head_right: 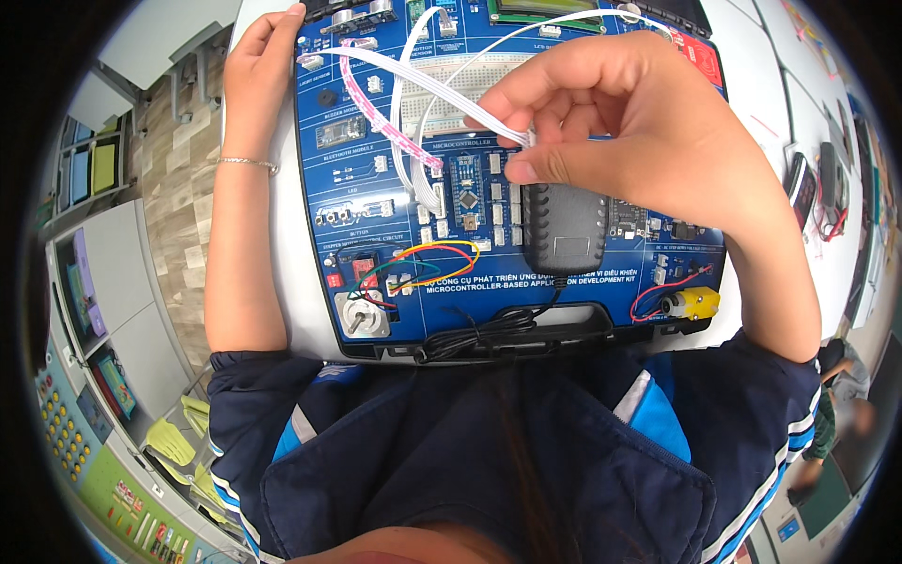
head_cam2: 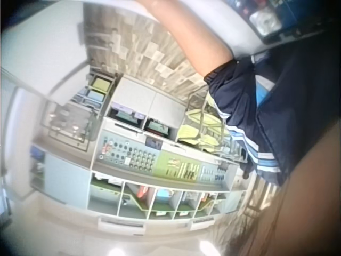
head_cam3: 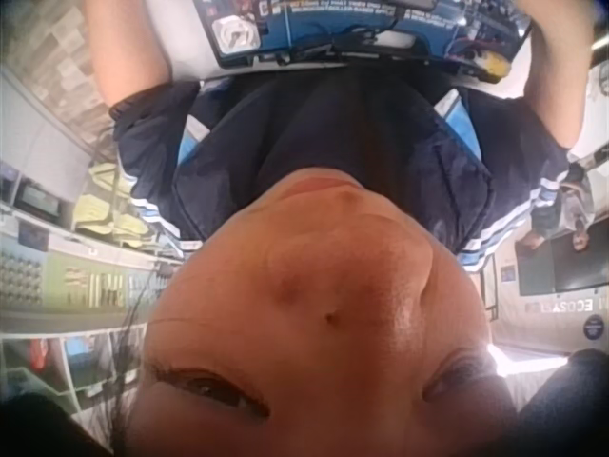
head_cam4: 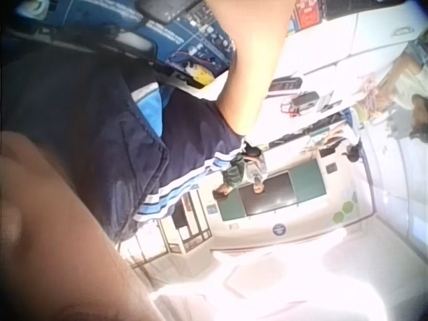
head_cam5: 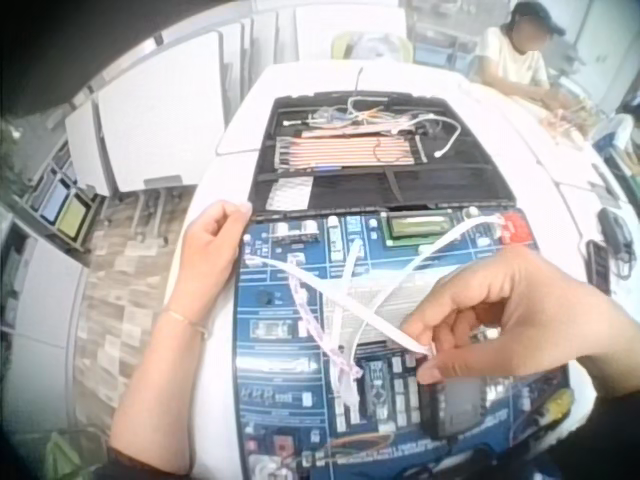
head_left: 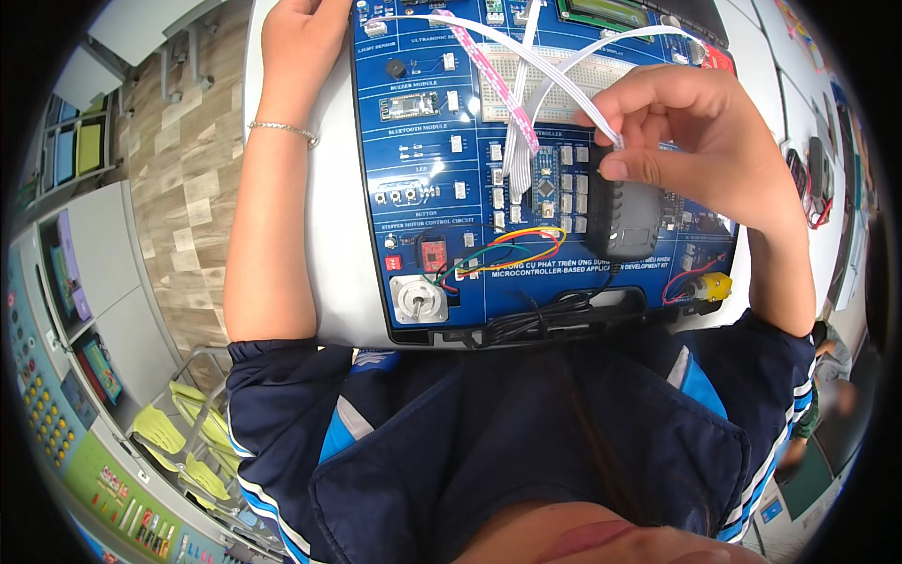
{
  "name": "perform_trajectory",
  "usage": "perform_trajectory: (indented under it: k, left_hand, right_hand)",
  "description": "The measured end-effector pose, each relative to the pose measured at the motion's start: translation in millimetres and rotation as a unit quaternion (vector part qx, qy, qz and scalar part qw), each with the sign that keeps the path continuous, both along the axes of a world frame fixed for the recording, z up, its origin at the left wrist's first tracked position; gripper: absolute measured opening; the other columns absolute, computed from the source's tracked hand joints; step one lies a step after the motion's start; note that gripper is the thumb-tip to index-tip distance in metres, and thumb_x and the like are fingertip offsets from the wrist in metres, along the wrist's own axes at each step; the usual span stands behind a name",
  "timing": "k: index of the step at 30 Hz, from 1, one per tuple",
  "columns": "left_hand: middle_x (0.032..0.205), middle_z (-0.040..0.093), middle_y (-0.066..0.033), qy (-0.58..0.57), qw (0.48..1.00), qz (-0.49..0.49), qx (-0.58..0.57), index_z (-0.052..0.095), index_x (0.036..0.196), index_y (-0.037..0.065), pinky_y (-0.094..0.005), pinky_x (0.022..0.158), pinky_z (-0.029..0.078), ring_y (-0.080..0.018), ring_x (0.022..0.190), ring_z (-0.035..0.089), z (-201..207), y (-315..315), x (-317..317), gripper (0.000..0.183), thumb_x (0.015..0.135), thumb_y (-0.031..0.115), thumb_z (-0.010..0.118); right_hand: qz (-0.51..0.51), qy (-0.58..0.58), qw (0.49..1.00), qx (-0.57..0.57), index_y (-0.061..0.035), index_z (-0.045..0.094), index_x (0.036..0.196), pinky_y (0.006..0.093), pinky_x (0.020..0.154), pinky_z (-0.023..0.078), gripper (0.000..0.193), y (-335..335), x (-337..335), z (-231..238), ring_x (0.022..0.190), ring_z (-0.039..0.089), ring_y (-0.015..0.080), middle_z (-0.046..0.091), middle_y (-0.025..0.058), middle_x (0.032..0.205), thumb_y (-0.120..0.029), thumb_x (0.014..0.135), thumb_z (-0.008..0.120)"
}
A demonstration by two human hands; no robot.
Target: The person connects jumper wires to a microcontroller development board on a table, inserting and adjusting multiple ribbon cables into various ports. The person handles the board and wires by hand without using additional tools.
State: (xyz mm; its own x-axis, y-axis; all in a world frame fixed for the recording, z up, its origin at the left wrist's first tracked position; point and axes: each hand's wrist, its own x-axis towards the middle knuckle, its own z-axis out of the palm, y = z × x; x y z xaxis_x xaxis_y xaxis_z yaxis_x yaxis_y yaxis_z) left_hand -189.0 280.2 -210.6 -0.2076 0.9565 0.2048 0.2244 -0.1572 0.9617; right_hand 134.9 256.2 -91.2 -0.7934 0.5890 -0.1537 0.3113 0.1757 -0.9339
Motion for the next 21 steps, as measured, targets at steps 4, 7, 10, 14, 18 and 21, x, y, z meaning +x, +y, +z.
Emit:
perform_trajectory:
  k: [4, 7, 10, 14, 18, 21]
  left_hand:
    - [0.073, 0.057, 0.0042, 0.002, 1.000, 0.007, 0.004, 0.062, 0.081, 0.004, -0.0209, 0.061, 0.039, -0.0033, 0.069, 0.047, 4, 0, 6, 0.024, 0.099, 0.019, 0.059]
    - [0.074, 0.058, 0.0035, 0.001, 1.000, 0.007, 0.002, 0.062, 0.082, 0.003, -0.0212, 0.062, 0.040, -0.0039, 0.070, 0.048, 4, -1, 7, 0.024, 0.099, 0.019, 0.059]
    - [0.074, 0.058, 0.0029, 0.001, 1.000, 0.001, 0.005, 0.063, 0.082, 0.002, -0.0214, 0.062, 0.040, -0.0044, 0.070, 0.049, 7, -2, 8, 0.024, 0.099, 0.019, 0.059]
    - [0.074, 0.059, 0.0023, 0.007, 1.000, -0.005, 0.003, 0.063, 0.082, 0.002, -0.0215, 0.062, 0.041, -0.0047, 0.070, 0.050, 5, -2, 6, 0.025, 0.099, 0.020, 0.059]
    - [0.076, 0.061, 0.0017, 0.002, 1.000, 0.003, 0.000, 0.063, 0.083, 0.002, -0.0214, 0.063, 0.042, -0.0047, 0.071, 0.051, 7, -2, 9, 0.025, 0.099, 0.021, 0.059]
    - [0.076, 0.061, 0.0014, 0.002, 1.000, 0.006, 0.002, 0.063, 0.083, 0.002, -0.0214, 0.063, 0.043, -0.0047, 0.071, 0.052, 4, 0, 8, 0.026, 0.099, 0.022, 0.059]
  right_hand:
    - [-0.023, -0.022, 0.994, -0.107, 0.0014, 0.066, 0.100, 0.0219, 0.079, 0.052, 0.019, 9, -4, -2, 0.086, 0.064, 0.0093, 0.067, 0.0062, 0.100, 0.010, 0.084, 0.069]
    - [-0.013, -0.039, 0.992, -0.122, 0.0014, 0.064, 0.097, 0.0223, 0.081, 0.052, 0.014, 14, -6, -4, 0.088, 0.064, 0.0099, 0.066, 0.0063, 0.100, 0.008, 0.085, 0.069]
    - [0.014, -0.005, 0.994, -0.107, 0.0018, 0.066, 0.099, 0.0234, 0.082, 0.054, 0.013, 19, 0, -15, 0.088, 0.067, 0.0116, 0.069, 0.0071, 0.097, 0.004, 0.086, 0.069]
    - [0.019, 0.011, 0.996, -0.083, 0.0016, 0.067, 0.101, 0.0247, 0.084, 0.055, 0.014, 19, -1, -17, 0.088, 0.069, 0.0126, 0.070, 0.0076, 0.095, 0.003, 0.087, 0.068]
    - [0.005, 0.001, 0.994, -0.111, 0.0009, 0.067, 0.099, 0.0243, 0.081, 0.055, 0.012, 18, -4, -16, 0.085, 0.068, 0.0118, 0.070, 0.0071, 0.094, 0.002, 0.087, 0.069]
    - [0.003, 0.005, 0.995, -0.100, -0.0007, 0.067, 0.097, 0.0226, 0.076, 0.054, 0.011, 17, -6, -16, 0.081, 0.067, 0.0096, 0.071, 0.0056, 0.092, 0.000, 0.087, 0.070]
